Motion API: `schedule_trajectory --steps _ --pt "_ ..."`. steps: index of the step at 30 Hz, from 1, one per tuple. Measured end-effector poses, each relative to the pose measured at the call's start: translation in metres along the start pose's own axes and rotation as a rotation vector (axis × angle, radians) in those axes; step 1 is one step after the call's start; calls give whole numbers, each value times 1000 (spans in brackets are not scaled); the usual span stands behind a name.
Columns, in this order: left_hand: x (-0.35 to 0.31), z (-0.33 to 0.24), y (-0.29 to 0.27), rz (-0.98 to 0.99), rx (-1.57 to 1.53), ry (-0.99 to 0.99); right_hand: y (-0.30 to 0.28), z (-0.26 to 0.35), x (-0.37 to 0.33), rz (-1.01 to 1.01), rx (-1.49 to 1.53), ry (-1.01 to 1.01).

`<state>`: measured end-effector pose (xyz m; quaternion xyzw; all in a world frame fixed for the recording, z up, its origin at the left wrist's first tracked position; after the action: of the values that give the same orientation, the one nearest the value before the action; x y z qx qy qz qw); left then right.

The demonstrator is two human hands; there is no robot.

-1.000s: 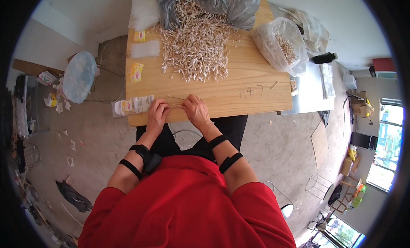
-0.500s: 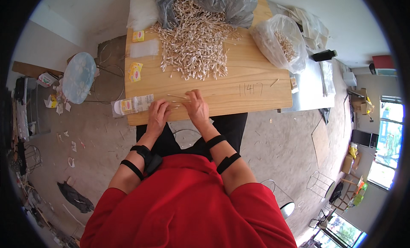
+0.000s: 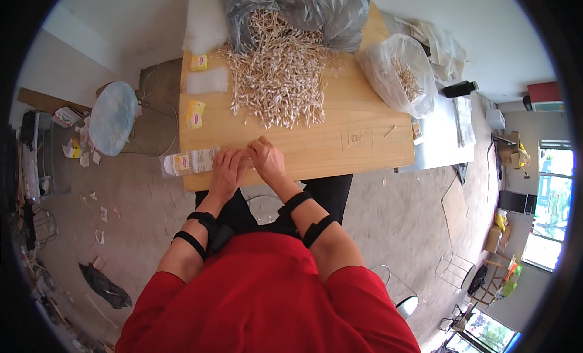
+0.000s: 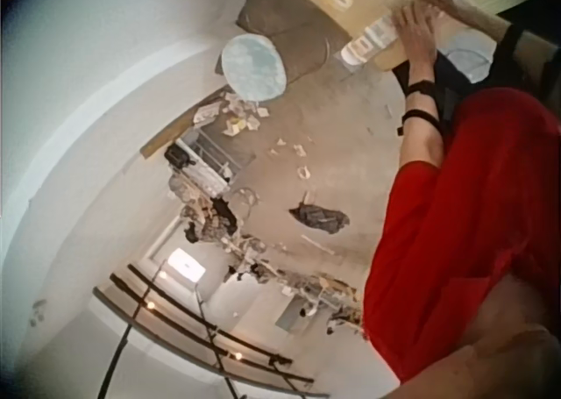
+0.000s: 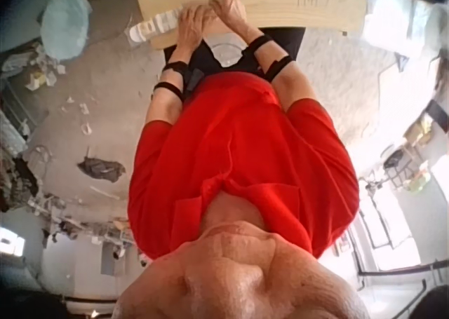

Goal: The recorder is sorting wooden cotton swabs on a table and placing them into plastic packaging strips.

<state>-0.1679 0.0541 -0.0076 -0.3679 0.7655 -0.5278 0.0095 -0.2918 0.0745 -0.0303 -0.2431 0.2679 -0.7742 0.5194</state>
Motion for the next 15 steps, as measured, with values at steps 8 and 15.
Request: schedule_trajectory --steps 8,15 --pt "-1 3 20 115 -26 -37 -9 -33 80 -263 -321 392" --pt "-11 7 19 91 -39 -17 -37 -46 18 -60 -127 49"
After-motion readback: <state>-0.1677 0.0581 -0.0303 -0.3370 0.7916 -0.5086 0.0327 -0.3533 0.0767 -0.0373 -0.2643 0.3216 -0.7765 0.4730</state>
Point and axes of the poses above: each hand's wrist, its own x-axis towards the middle knuckle, its own y-axis out of the palm, z = x × y, the point moved 9 cm from there along x, towards the middle knuckle, and after that the axes turned 1 degree about y, right-handed, at the moved point
